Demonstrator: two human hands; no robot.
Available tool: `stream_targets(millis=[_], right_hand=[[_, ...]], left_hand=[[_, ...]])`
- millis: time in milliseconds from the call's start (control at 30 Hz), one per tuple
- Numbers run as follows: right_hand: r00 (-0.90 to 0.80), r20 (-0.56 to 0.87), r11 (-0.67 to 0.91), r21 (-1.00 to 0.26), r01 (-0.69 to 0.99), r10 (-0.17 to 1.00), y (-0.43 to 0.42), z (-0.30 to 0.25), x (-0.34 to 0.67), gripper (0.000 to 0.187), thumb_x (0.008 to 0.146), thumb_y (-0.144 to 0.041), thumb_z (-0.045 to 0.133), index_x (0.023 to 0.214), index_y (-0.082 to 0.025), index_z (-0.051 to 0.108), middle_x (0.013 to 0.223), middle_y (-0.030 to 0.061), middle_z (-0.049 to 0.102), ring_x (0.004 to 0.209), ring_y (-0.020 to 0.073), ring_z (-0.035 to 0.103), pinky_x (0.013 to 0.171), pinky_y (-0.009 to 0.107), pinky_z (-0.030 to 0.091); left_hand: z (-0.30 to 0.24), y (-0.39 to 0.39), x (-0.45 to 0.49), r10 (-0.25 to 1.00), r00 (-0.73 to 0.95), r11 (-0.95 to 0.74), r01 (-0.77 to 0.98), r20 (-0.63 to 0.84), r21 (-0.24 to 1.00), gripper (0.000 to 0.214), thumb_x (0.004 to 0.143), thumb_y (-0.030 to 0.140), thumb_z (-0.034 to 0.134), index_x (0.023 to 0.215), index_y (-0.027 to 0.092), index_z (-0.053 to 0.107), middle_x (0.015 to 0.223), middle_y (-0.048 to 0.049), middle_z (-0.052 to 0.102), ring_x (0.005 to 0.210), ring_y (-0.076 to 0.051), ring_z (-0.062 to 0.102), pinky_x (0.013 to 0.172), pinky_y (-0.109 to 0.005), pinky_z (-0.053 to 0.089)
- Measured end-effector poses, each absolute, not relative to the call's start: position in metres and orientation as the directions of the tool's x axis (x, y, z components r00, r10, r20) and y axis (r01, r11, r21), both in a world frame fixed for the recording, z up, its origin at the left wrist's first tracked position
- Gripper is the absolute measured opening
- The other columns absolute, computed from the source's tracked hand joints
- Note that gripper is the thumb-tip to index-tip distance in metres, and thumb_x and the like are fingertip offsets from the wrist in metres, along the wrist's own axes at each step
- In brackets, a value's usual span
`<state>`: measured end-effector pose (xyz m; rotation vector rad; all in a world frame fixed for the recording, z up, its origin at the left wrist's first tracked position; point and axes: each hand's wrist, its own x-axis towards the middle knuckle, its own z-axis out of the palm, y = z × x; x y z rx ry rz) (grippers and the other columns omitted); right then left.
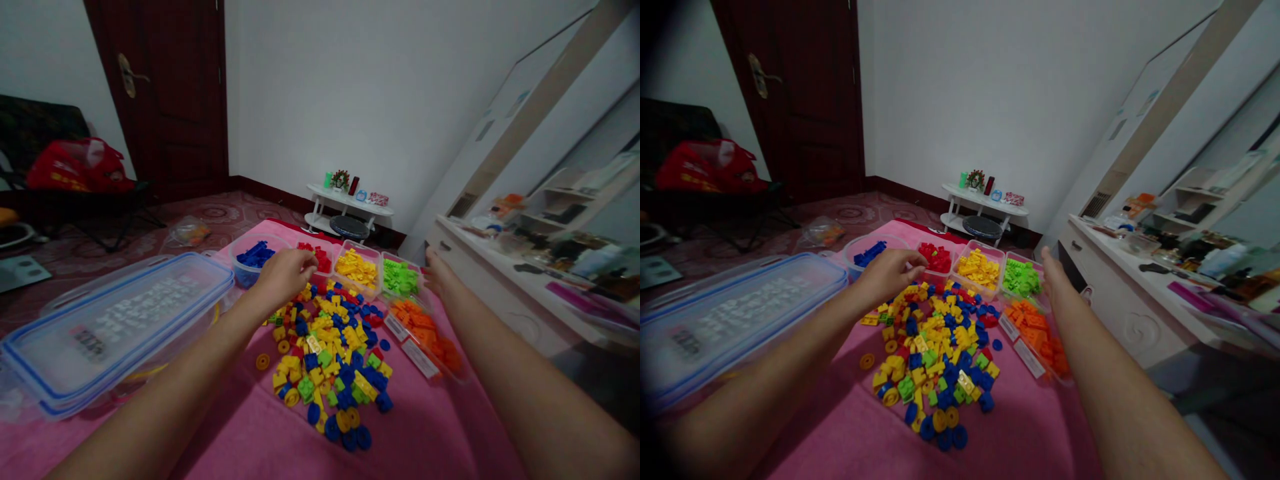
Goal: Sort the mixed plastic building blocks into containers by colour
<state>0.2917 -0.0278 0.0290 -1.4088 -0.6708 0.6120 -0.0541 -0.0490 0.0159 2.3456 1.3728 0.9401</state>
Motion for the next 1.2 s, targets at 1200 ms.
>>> stream_targets(millis=[1200], right_hand=[[0.025, 0.255, 0.084, -0.410, 0.908, 0.967, -0.117, -0.022, 0.177, 0.025, 0.077, -0.033, 0.058, 0.097, -0.026, 0.071, 0.086, 0.0035, 0.070, 0.075, 0.0189, 0.061, 0.068, 0.029, 0.042]], left_hand=[[-0.022, -0.055, -0.027, 0.777, 0.622, -0.590, 0.666, 0.098, 0.457, 0.032, 0.073, 0.023, 0.054, 0.100, 0.021, 0.070, 0.091, -0.0061, 0.071, 0.081, -0.019, 0.063, 0.069, -0.025, 0.044]])
